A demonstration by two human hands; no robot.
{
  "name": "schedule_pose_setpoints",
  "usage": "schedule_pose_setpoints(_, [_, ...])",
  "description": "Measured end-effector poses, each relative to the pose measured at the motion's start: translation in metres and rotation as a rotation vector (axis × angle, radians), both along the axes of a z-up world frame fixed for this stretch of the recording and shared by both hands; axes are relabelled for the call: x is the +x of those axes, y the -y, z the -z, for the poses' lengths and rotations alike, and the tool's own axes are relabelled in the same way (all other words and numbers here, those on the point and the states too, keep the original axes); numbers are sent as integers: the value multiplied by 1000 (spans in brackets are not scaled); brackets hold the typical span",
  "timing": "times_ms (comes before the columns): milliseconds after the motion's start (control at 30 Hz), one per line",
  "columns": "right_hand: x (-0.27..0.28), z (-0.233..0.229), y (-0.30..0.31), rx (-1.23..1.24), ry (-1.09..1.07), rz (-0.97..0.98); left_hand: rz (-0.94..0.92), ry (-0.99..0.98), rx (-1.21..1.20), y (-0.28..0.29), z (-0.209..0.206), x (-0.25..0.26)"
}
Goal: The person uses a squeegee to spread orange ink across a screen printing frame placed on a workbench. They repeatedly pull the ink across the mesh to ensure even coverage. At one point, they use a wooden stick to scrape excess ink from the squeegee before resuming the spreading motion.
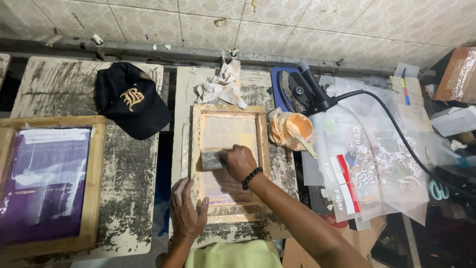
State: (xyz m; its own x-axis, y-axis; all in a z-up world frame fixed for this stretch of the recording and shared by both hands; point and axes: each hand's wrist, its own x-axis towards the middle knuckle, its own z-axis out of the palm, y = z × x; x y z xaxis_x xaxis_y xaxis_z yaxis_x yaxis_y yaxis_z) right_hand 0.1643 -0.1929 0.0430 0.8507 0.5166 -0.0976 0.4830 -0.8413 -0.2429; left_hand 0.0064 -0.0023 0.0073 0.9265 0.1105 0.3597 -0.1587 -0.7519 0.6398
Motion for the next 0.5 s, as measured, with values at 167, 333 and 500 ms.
schedule_pose_setpoints(167, [-4, -18, 19, -39, 4, -31, -10, 35, -20, -1, 3, 2])
schedule_pose_setpoints(333, [29, 19, 18, -10, 352, 171, -3, 81, -36, 1, -1, -2])
schedule_pose_setpoints(500, [-28, 28, 15, 47, 260, 57, 8, 54, -47, 0, 4, 3])
